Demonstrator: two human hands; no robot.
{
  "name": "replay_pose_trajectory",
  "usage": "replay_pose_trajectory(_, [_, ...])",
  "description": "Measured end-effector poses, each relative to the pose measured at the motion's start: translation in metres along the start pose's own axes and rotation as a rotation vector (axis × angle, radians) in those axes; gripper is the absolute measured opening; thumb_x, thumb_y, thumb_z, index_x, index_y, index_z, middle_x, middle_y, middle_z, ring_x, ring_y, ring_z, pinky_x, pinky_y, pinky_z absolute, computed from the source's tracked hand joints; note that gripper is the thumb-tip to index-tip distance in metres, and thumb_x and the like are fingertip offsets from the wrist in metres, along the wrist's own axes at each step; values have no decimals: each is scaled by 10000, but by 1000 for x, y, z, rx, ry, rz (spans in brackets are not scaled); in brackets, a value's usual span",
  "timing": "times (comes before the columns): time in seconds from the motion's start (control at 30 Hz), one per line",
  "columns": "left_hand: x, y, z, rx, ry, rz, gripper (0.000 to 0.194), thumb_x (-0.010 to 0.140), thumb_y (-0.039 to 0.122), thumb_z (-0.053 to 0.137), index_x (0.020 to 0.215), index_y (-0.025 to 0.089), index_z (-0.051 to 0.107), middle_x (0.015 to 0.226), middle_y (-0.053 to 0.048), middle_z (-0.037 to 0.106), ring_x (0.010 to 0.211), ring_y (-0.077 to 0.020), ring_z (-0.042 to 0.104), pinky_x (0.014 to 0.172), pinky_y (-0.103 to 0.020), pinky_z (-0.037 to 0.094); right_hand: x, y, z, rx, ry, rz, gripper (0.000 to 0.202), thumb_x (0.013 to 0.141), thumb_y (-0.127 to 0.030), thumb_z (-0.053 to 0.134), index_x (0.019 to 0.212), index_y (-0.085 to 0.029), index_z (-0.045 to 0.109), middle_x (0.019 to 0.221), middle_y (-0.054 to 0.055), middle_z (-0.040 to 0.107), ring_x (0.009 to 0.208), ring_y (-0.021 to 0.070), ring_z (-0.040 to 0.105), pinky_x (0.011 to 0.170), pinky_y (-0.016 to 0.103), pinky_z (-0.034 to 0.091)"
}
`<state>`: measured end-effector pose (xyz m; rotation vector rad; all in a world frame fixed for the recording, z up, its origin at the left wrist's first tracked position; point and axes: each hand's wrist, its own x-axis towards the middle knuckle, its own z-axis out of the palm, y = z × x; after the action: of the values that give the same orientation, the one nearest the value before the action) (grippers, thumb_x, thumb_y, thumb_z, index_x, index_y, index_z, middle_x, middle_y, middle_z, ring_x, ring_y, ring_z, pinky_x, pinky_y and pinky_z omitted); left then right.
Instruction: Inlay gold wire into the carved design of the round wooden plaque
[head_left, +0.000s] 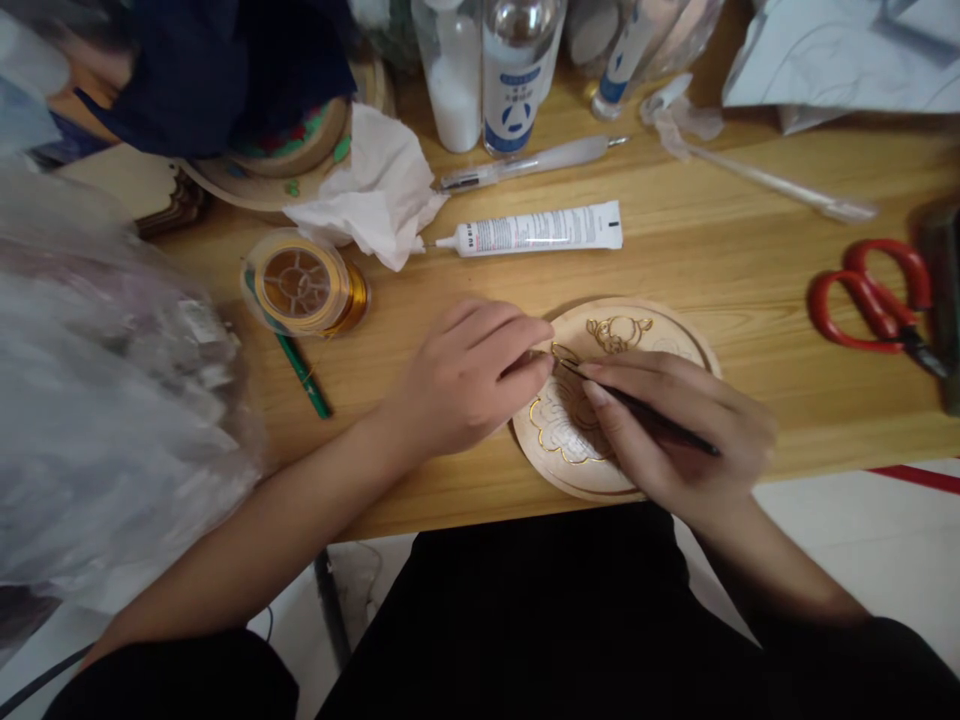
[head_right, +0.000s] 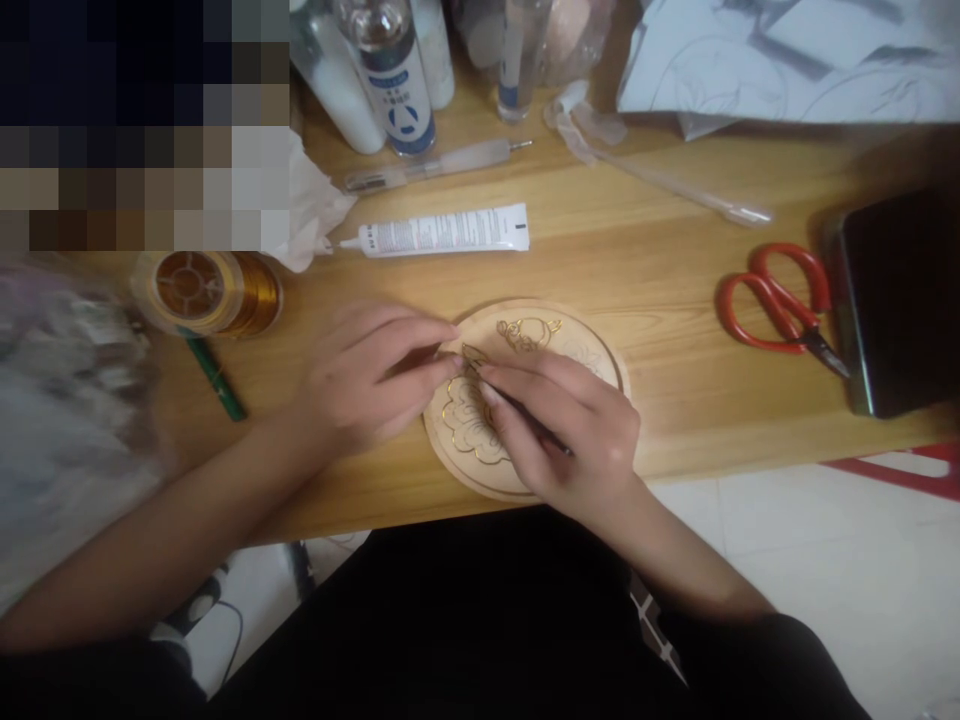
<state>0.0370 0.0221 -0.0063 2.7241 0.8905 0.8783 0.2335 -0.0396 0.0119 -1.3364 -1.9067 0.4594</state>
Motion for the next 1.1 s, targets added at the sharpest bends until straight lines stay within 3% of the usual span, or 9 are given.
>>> replay_pose_trajectory(0.33, [0,1,-1,-58,-14,-38,148,936,175,547,850,216,661,975,-18,731,901,-169,663,794,-358,527,0,-2,-1,10,38,44,236,820,-104,690,1012,-240,711,912,53,760,832,203,732,742,357,623])
replay_pose_trajectory(0.67, [2,4,0,-33,0,-76,131,949,196,553,860,226,645,926,-3,732,867,-152,668,766,-334,531,-1,-1,-2,65,169,236,171,829,-168,704,962,-270,738,907,42,758,848,223,722,759,395,613])
replay_pose_trajectory(1.1, [3,4,-2,-47,-19,-71,158,950,187,541,832,227,638,930,-4,722,864,-155,663,753,-340,522,0,0,-1,95,171,242,162,829,-163,703,948,-268,736,887,37,755,813,213,716,755,392,602])
